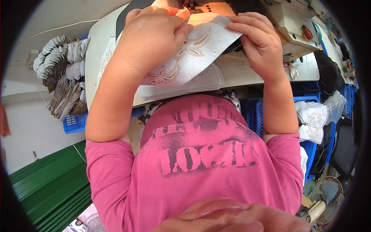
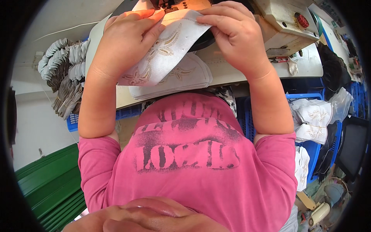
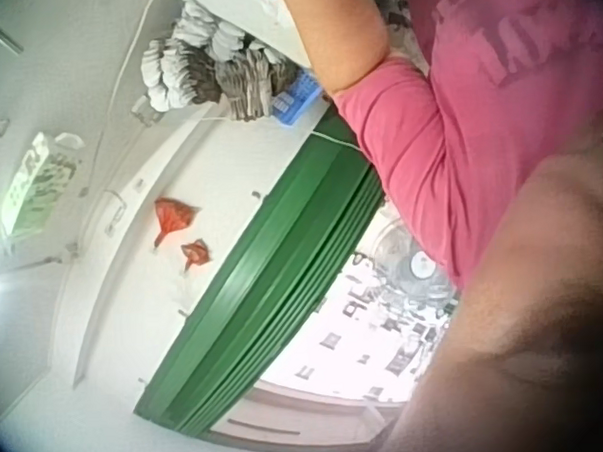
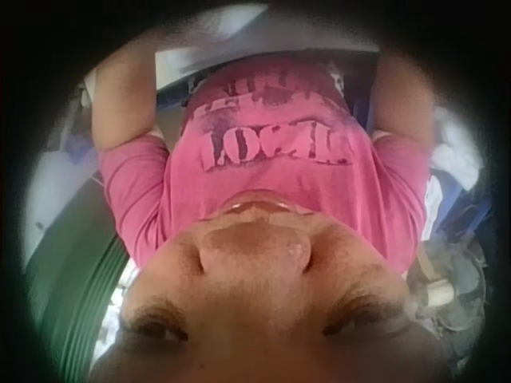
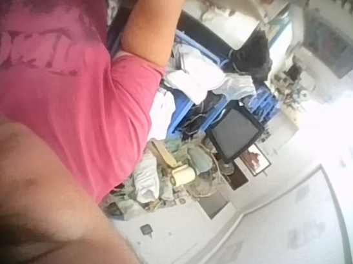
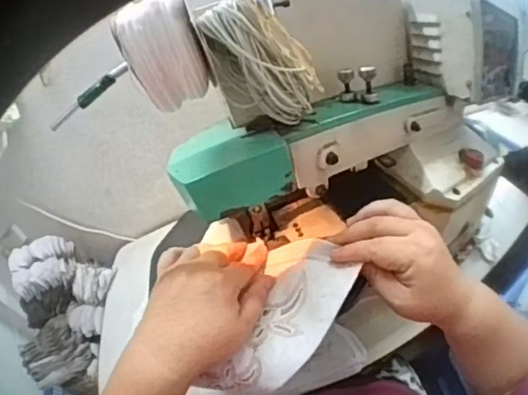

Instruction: The person retrieves a stack of shoe upper pieces and places them on a workbench. The person then pairs each shoe upper with a reinforcement patch and feeds them through a machine by hand to sew them together.

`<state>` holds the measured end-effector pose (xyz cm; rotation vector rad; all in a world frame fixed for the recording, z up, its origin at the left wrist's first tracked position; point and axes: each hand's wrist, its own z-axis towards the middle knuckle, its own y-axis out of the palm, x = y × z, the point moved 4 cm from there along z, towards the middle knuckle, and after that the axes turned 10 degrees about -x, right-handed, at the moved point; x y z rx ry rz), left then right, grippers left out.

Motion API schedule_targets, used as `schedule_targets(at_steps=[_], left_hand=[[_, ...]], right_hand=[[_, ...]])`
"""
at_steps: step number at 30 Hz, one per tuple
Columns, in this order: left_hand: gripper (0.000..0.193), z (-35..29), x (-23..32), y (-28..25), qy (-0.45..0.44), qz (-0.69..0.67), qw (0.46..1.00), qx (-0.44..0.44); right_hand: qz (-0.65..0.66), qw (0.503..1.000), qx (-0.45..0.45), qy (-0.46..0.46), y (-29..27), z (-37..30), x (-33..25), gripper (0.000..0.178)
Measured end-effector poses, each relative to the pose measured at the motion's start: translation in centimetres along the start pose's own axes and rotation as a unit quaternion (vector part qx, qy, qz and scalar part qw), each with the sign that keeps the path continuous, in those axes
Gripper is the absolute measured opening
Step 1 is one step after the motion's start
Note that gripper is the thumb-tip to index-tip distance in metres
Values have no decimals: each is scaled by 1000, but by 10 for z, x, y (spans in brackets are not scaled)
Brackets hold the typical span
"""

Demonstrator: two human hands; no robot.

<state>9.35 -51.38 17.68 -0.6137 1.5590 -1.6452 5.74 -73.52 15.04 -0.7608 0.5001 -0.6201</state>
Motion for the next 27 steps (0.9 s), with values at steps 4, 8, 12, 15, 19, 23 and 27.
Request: schedule_targets(at_steps=[4,8,12,15,19,23,27], left_hand=[[39,-1,4,0,-7,3,1000,-4],[41,0,5,-3,-15,-40,998,-47],[42,-2,-1,-2,-9,-70,997,-38],[35,2,-14,-1,4,-67,996,-55],[41,7,-35,0,7,-146,975,-170],[31,9,-49,1,109,-4,994,-22],[35,15,-54,5,74,55,994,-59]], right_hand=[[-15,1000,8,-3,1,5,8,29],[-25,1000,16,-1,3,8,9,28],[-43,999,24,-9,5,10,8,25],[-44,999,20,-8,7,12,0,24],[-44,998,25,-25,11,15,-21,24],[-10,1000,19,-22,14,19,-38,22],[10,997,73,-36,11,22,-47,19]])
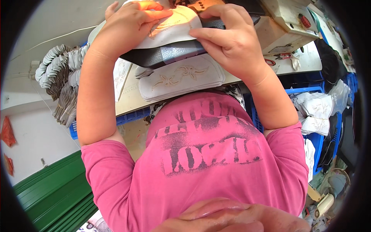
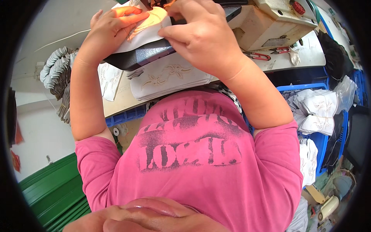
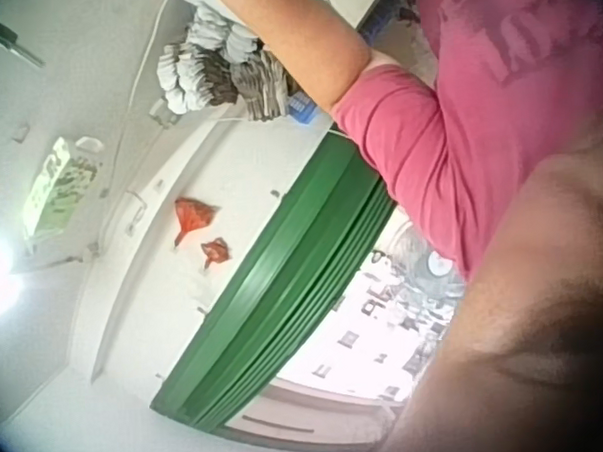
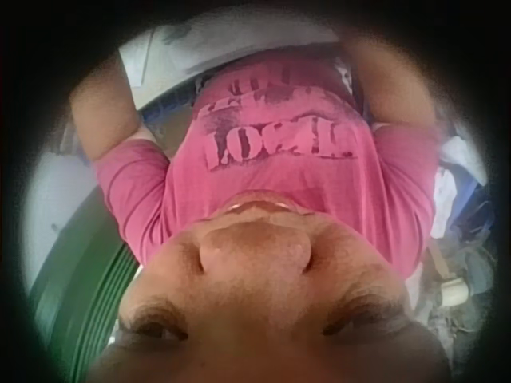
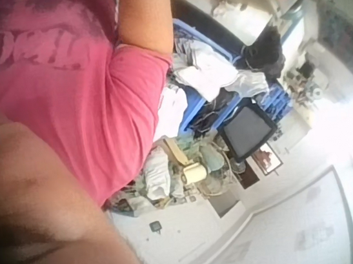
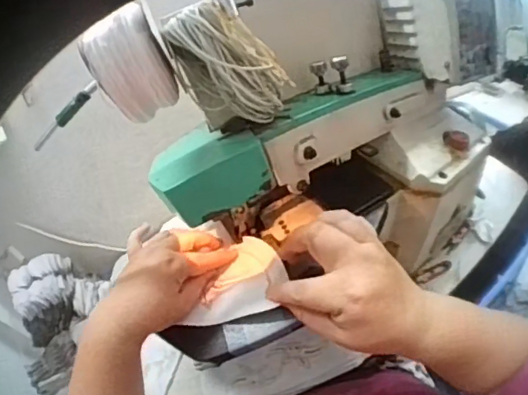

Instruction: The person retrieves a stack of shoe upper pieces and places them on a workbench. The person then pairs each shoe upper with a reinforcement patch and feeds them through a machine by hand to sew them together.

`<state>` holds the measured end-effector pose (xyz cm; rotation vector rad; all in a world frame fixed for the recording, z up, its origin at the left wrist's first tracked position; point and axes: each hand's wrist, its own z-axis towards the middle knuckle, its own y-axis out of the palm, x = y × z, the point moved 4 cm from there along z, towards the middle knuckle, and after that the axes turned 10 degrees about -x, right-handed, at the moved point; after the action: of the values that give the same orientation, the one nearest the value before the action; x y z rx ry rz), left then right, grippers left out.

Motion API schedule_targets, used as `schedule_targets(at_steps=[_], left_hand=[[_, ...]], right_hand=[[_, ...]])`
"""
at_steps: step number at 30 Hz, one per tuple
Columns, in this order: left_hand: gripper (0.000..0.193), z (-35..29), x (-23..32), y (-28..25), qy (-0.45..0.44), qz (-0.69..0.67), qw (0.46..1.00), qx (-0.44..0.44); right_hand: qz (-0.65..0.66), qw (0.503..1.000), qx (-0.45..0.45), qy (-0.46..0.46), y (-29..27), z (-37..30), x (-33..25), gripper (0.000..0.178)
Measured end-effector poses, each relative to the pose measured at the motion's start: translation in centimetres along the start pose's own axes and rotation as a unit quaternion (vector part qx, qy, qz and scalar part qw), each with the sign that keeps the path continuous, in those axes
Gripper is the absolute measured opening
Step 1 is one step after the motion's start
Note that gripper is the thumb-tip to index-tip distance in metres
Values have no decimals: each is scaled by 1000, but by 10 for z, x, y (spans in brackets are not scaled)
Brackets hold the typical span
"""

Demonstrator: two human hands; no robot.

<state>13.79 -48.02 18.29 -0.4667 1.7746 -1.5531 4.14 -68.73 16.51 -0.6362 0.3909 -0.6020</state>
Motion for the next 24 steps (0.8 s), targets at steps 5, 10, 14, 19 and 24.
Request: schedule_targets(at_steps=[5,10,14,19,24], left_hand=[[33,4,-7,-2,-11,21,1000,-2],[33,-6,15,-7,-10,-18,1000,1],[29,-16,24,-6,55,-95,991,82],[21,-13,16,0,111,-257,955,100],[20,-12,12,0,130,-265,949,107]], right_hand=[[7,999,-48,22,23,-4,2,18],[0,998,-46,41,27,-6,1,9],[-3,999,-48,22,25,-8,3,9],[-1,997,-76,15,25,-6,2,9],[2,996,-87,26,26,-6,1,11]])
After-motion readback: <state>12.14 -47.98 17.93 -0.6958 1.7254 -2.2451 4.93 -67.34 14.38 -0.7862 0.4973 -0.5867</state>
